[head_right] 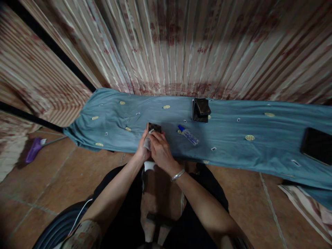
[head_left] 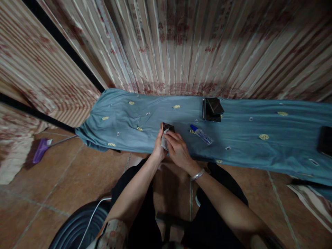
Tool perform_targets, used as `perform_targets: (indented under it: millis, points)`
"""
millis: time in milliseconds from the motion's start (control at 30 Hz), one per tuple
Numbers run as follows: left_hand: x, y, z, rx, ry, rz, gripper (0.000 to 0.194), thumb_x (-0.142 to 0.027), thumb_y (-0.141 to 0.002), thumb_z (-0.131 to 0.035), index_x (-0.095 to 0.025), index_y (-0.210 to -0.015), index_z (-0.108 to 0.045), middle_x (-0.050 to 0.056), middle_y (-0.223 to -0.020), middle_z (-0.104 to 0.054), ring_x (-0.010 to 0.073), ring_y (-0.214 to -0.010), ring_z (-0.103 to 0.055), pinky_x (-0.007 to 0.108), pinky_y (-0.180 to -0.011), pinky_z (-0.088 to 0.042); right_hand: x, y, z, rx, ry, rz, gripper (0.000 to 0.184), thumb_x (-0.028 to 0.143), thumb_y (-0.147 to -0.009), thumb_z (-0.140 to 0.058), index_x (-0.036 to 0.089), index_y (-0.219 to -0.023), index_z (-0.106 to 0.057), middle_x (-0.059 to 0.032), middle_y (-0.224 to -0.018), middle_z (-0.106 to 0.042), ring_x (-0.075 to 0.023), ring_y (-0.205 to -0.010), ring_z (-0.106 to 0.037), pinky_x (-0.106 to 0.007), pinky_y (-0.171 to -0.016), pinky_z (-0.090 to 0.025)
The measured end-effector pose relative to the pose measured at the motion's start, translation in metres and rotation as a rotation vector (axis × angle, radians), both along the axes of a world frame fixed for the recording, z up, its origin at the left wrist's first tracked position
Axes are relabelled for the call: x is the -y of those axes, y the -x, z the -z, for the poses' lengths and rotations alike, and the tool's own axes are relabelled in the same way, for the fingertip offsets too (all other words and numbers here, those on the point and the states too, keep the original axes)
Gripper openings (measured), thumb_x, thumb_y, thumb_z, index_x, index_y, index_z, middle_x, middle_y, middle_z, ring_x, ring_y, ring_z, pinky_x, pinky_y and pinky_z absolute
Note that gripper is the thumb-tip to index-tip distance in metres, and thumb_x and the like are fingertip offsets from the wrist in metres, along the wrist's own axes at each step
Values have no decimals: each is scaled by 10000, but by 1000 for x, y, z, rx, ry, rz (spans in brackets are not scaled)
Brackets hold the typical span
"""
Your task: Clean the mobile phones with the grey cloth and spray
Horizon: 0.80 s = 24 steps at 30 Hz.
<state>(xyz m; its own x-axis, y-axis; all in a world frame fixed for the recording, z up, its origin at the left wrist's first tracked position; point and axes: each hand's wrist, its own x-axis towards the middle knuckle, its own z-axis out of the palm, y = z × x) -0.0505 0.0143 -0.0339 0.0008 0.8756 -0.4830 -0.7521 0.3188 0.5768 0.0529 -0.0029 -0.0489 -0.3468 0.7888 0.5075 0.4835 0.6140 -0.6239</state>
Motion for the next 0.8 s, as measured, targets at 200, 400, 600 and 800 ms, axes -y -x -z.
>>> perform_targets:
  millis: [200,400,600,800]
  points:
    - [-2,-6,2,-30,-24,-41,430,-422,-1015,-383,-205,-1068,-750,117,-1062,-800,276,-1246,-689,445,-1101,-517,-4,3,4,88,43,-81,558,185,-1014,-354,55,-1545,-465,-196,-1597,-487,-293,-1506,-421,-521,-1274,-351]
    - [1,-11,-4,-102,-55,-117,366,-313,-1011,-403,-259,-1117,-750,58,-1318,-742,194,-1400,-577,334,-1180,-433,-13,-1,4,132,112,-89,597,245,-1030,-373,49,-1593,-378,-204,-1676,-362,-280,-1586,-287,-524,-1310,-266]
    - [12,-12,-13,-61,10,-42,414,-334,-1019,-438,-217,-1339,-673,79,-1267,-760,237,-1352,-611,381,-1147,-474,-20,-1,2,65,108,-57,586,274,-1048,-372,133,-1617,-357,-176,-1677,-373,-250,-1581,-314,-533,-1307,-272]
    - [12,-5,-18,-56,-1,-24,567,-477,-1073,-291,-163,-1335,-685,121,-1190,-780,242,-1312,-640,377,-1132,-490,-11,-5,-7,76,-42,-105,492,190,-1039,-386,154,-1509,-527,-168,-1631,-453,-263,-1574,-329,-554,-1284,-348]
